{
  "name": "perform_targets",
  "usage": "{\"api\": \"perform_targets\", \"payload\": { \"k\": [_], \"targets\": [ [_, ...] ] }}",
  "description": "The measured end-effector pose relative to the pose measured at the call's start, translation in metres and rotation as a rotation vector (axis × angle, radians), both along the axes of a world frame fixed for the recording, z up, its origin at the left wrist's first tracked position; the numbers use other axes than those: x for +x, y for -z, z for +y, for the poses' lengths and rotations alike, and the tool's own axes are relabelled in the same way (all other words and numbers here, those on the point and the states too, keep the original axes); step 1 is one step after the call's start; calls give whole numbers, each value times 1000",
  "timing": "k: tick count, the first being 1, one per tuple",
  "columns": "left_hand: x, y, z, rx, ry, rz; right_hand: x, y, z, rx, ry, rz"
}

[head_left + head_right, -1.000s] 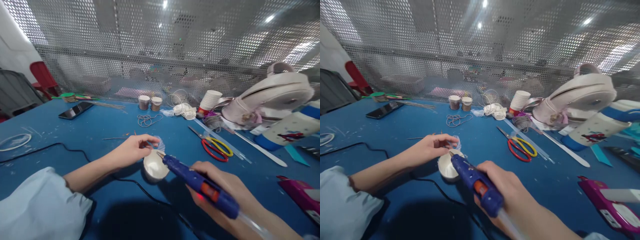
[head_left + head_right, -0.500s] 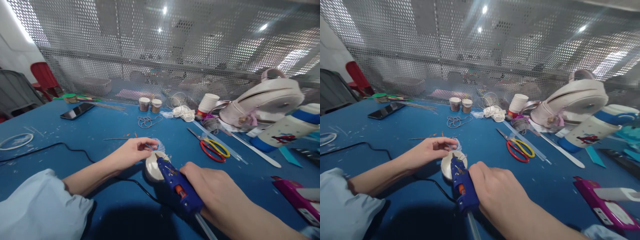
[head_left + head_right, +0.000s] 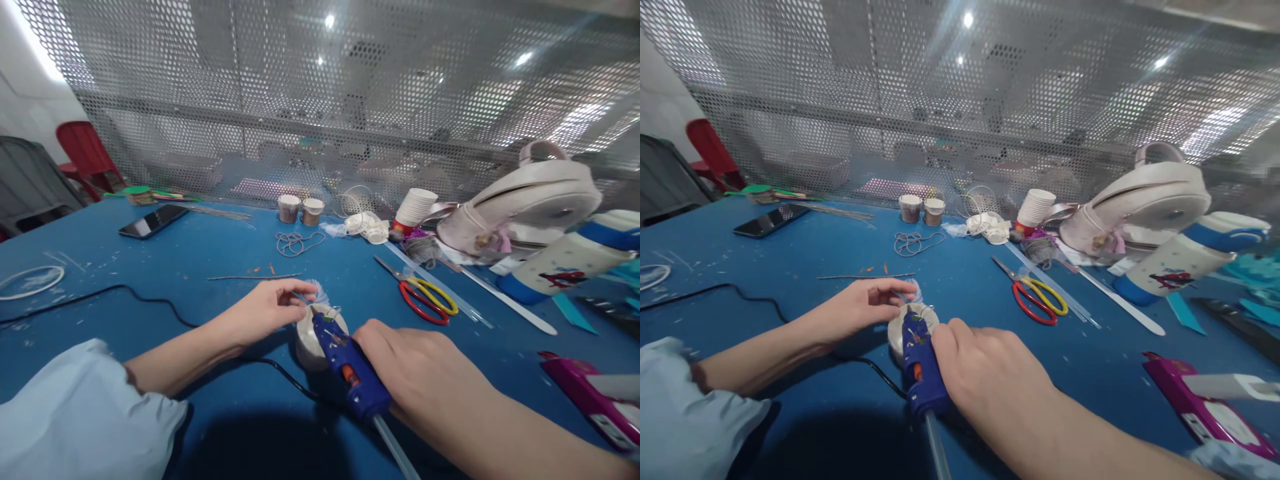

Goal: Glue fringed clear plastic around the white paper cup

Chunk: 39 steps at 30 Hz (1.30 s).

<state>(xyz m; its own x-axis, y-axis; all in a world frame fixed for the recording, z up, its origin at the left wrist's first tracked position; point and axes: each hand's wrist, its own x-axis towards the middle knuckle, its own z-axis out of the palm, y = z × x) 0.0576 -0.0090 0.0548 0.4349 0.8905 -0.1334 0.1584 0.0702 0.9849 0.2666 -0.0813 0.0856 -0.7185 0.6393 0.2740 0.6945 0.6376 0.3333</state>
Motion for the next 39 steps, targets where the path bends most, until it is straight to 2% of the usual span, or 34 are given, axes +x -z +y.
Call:
{"api": "perform_targets", "payload": {
  "k": [6, 18, 27, 39],
  "targets": [
    [1, 1, 0, -2, -5, -15, 2, 0, -1, 4, 22, 4],
    [-1, 5, 1, -6, 1, -50, -1, 1, -1, 18, -46, 18],
    [0, 2, -3, 7, 3, -20, -1, -2, -5, 61, 26, -7],
    [0, 1, -3, -21, 2, -53, 1, 1, -3, 17, -59, 25]
  ]
}}
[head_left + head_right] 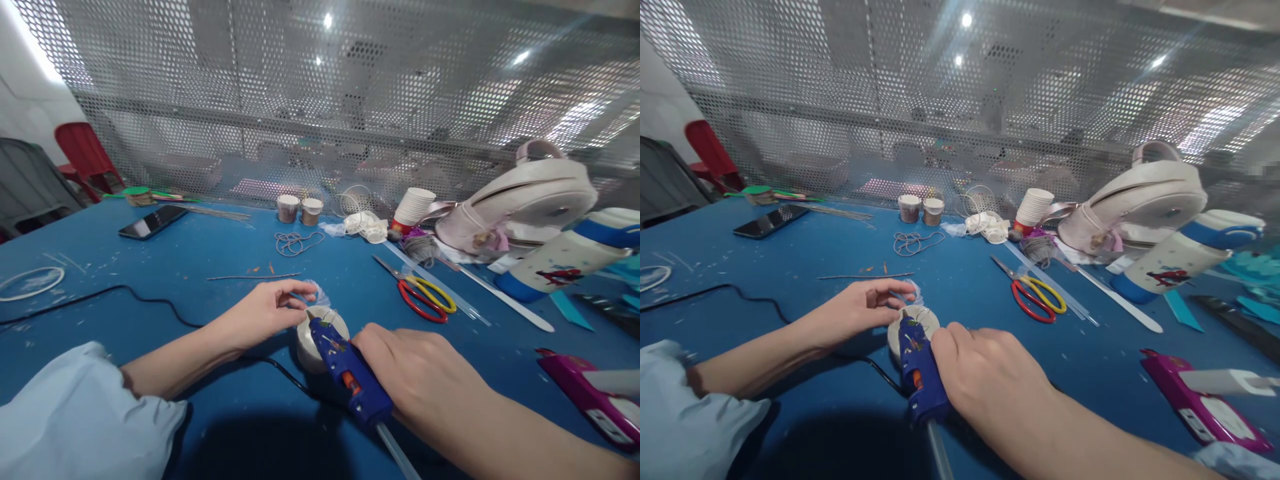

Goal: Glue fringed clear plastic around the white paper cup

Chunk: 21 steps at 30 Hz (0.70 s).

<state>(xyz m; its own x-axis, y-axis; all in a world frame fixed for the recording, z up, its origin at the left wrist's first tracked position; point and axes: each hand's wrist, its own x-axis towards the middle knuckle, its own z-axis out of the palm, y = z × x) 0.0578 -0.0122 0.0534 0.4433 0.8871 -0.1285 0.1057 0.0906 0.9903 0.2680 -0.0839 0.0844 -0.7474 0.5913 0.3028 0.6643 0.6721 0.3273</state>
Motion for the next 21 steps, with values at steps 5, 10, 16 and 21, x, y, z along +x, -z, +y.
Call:
{"api": "perform_targets", "payload": {
  "k": [5, 10, 16, 21],
  "targets": [
    [0, 3, -1, 1, 18, -7, 0, -3, -4, 21, 41, -24],
    [1, 1, -2, -6, 14, -1, -2, -5, -7, 67, 73, -29],
    [1, 1, -3, -2, 13, 8, -2, -4, -7, 19, 41, -13],
    [-1, 1, -5, -13, 3, -14, -3, -5, -7, 10, 5, 14]
  ]
}}
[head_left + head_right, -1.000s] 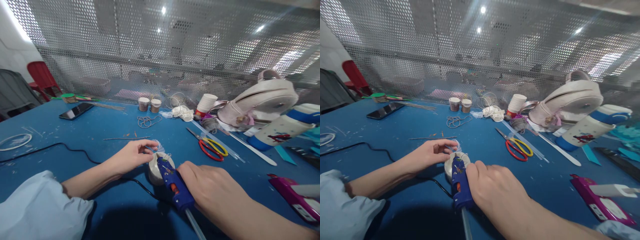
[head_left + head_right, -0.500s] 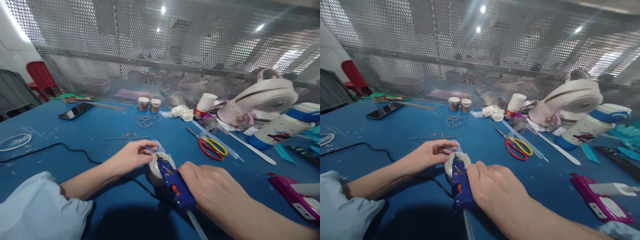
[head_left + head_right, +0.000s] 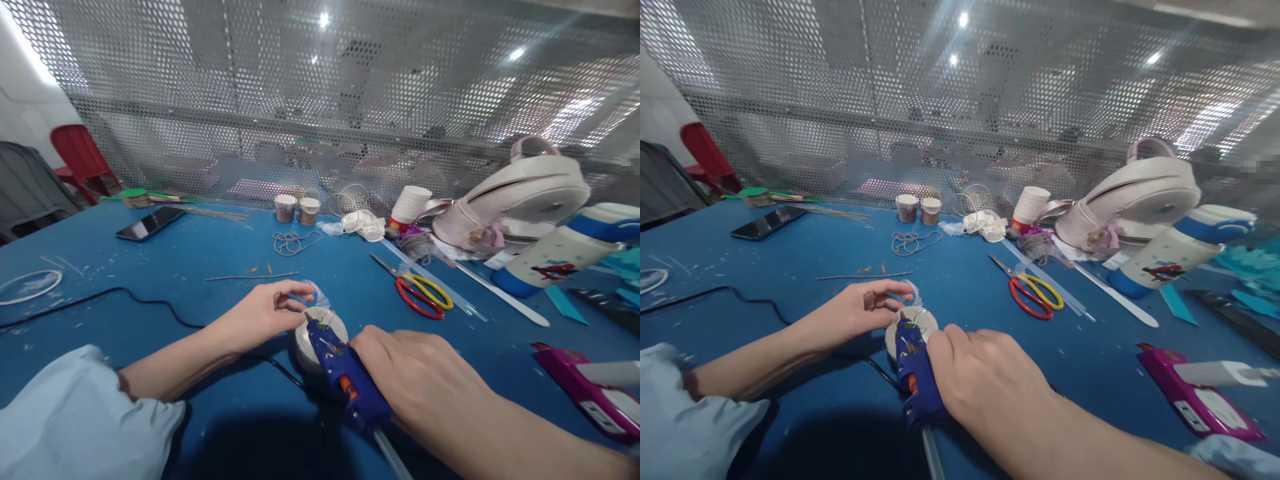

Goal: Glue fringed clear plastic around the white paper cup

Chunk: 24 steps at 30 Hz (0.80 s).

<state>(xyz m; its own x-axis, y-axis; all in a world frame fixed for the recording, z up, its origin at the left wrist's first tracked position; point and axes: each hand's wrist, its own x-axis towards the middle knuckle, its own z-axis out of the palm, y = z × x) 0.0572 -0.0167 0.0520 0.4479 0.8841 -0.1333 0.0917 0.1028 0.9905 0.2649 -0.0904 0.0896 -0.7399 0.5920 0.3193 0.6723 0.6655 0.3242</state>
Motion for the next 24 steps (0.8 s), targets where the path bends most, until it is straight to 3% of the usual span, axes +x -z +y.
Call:
{"api": "perform_targets", "payload": {
  "k": [9, 15, 17, 20, 24],
  "targets": [
    [1, -1, -1, 14, -12, 11, 3, 2, -1, -21, 29, 0],
    [-1, -3, -3, 6, -21, 22, 27, -6, -9, -436, 104, 385],
    [-1, -5, -4, 23, -42, 39, 36, -8, -7, -506, 204, 578],
    [1, -7, -7, 64, -104, 71, 45, -2, 9, -530, 463, 828],
    [4, -4, -9, 138, -181, 85, 51, 25, 43, -630, 672, 896]
  ]
}}
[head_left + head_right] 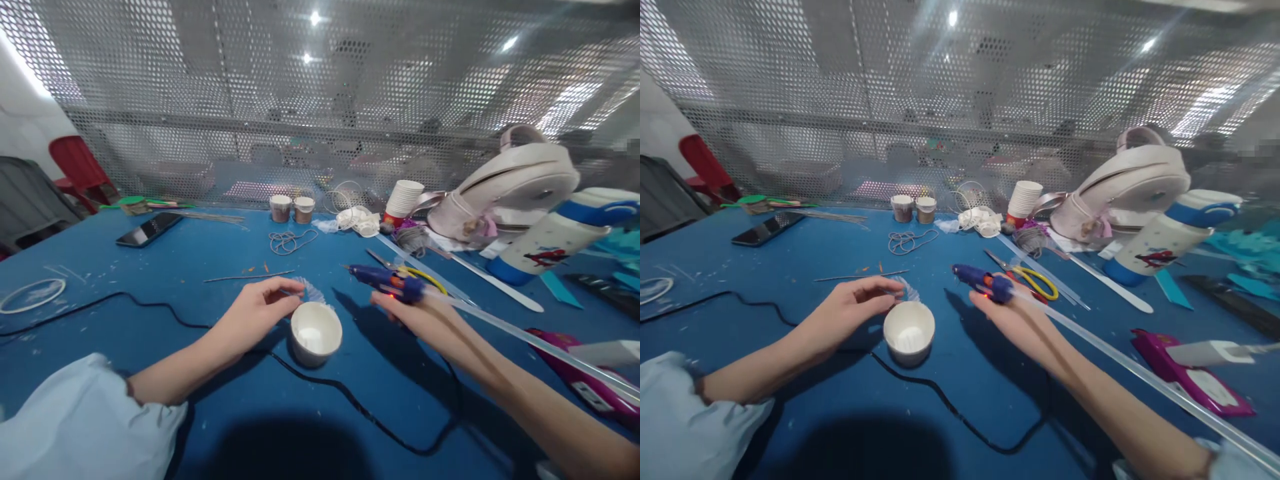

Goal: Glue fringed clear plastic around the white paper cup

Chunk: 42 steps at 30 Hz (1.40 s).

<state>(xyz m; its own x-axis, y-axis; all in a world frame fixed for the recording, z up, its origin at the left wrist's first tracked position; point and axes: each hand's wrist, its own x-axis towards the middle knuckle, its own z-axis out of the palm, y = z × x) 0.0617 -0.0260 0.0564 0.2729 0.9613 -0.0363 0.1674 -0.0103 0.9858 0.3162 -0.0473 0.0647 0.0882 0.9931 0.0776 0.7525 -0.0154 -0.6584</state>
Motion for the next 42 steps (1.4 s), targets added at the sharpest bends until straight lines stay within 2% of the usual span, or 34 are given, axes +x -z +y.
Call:
{"api": "perform_targets", "payload": {
  "k": [4, 8, 12, 18, 22, 25, 28, 30, 33, 38, 42],
  "targets": [
    [2, 3, 0, 43, -77, 7, 3, 31, 25, -7, -56, 19],
    [1, 4, 0, 69, -137, 15, 9, 39, 26, -21, -78, -36],
    [-1, 2, -3, 112, -175, 29, 19, 30, 8, -11, -90, -193],
    [0, 2, -9, 151, -175, 62, 28, 22, -19, -5, -70, -239],
    [1, 1, -13, 177, -216, 97, 31, 18, -31, 16, -66, -376],
    [2, -1, -16, 187, -238, 76, 25, 10, -47, 47, -99, -469],
    [3, 0, -18, 182, -258, 33, 5, -6, -55, 132, -226, -362],
    [4, 0, -19, 183, -274, 5, -14, -18, -49, 202, -310, -270],
    [7, 1, -19, 192, -289, -26, -40, -32, -25, 242, -379, -184],
    [12, 2, -17, 225, -270, -51, -59, -41, 14, 10, -621, -145],
    [14, 3, -18, 215, -270, -71, -61, -38, 23, -81, -713, -161]
  ]
}}
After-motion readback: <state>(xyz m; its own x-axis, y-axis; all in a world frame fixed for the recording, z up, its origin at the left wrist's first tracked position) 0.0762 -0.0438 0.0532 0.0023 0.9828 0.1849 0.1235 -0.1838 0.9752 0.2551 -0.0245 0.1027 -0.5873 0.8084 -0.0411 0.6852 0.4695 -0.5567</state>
